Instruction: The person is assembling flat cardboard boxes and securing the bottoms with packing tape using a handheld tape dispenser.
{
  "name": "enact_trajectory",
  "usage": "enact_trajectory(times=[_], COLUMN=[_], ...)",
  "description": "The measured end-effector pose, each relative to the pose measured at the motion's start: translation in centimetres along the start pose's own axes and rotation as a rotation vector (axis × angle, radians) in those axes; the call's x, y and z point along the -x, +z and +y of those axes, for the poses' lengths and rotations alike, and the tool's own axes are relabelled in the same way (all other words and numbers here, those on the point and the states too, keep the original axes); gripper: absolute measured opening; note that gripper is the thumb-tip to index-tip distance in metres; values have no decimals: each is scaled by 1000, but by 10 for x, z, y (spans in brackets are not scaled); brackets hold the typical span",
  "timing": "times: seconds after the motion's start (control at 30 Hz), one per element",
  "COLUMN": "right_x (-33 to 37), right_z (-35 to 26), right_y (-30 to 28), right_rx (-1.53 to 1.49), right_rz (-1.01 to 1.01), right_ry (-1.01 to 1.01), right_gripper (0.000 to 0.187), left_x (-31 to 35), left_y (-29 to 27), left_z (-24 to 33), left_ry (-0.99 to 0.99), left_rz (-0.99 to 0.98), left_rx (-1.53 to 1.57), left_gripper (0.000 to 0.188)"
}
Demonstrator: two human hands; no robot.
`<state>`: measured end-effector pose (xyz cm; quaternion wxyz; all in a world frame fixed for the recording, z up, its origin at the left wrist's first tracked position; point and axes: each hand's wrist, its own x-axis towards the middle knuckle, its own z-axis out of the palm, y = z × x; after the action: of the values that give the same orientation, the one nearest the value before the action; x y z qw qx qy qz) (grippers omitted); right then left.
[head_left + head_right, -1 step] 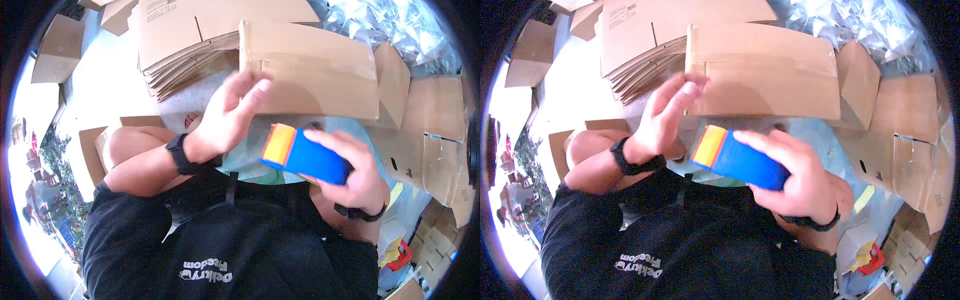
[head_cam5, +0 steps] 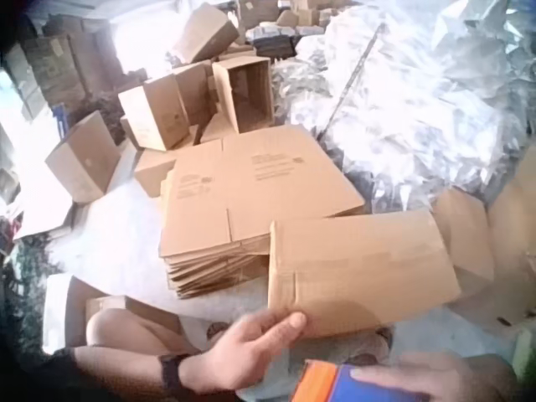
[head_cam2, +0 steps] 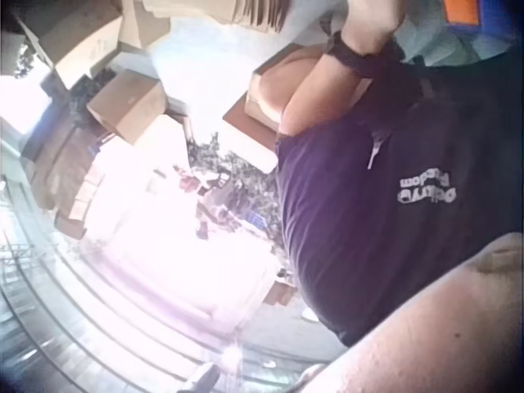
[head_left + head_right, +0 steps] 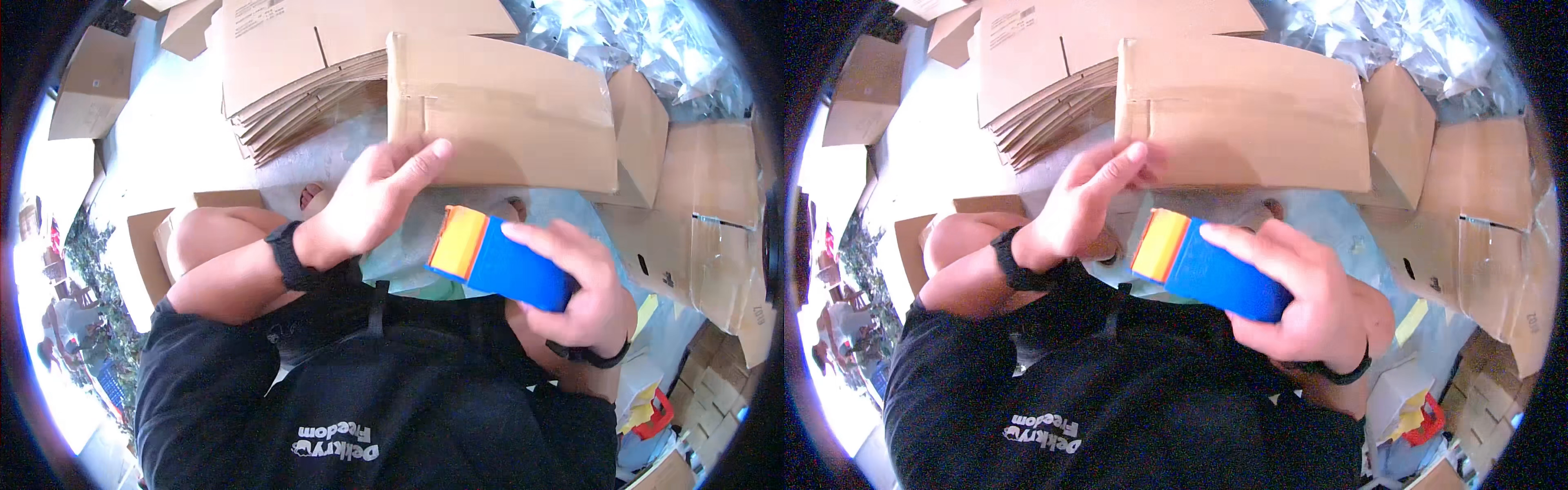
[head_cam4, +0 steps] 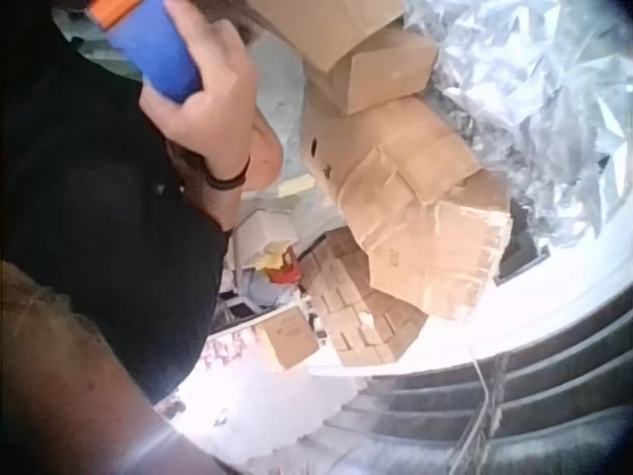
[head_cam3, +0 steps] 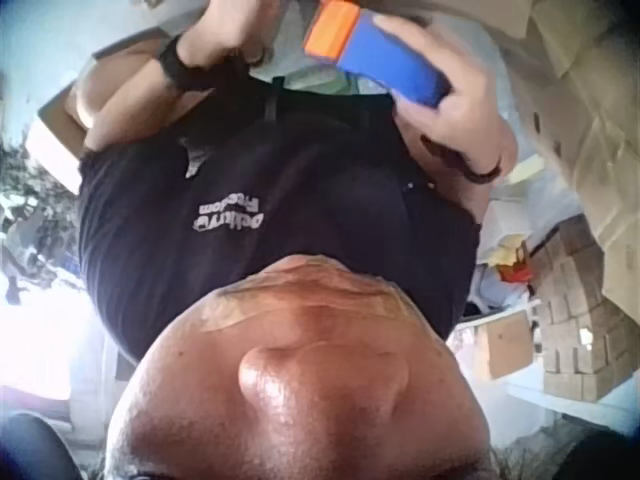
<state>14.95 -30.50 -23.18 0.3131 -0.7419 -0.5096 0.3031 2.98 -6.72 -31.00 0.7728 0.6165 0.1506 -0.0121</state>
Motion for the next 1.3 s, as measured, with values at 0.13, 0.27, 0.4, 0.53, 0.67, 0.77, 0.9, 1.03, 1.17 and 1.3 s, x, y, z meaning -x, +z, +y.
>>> enact_trajectory(times=[0.13, 0.27, 0.4, 0.53, 0.67, 0.77, 0.9, 1.03, 1.17, 1.3], right_x=[23, 37, 48, 55, 67, 80, 70, 42, 41, 30], right_z=[-9, -11, -6, -3, -5, 7, 7, 9, 44, 27], right_y=[24, 31, 30, 26, 13, 7, 13, 7, -3, -30], right_rx=[210, 318, 318, 343, 463, 523, 516, 386, -81, -88], right_rz=[190, 243, 214, 142, 196, 161, 193, 167, 211, 153], right_ry=[-62, -9, 1, 15, 65, 207, 249, 408, 362, 290], right_gripper=[78, 81, 83, 87, 76, 77, 76, 68, 59, 57], left_x=[8, 3, 3, 1, -17, -26, -20, 3, 18, 26], left_y=[19, 19, 18, 12, -15, -28, -15, 6, 15, 5], left_z=[-10, -8, -18, -8, 0, 10, 14, 33, 57, 66], left_ry=[-448, -583, -529, -516, -476, -437, -331, -47, 80, 50], left_rz=[-162, -254, -318, -280, -224, -174, -161, -203, -301, -219], left_rx=[321, 438, 557, 424, 334, 260, 139, -272, -593, -295], left_gripper=[50, 46, 41, 36, 34, 34, 34, 27, 23, 24])
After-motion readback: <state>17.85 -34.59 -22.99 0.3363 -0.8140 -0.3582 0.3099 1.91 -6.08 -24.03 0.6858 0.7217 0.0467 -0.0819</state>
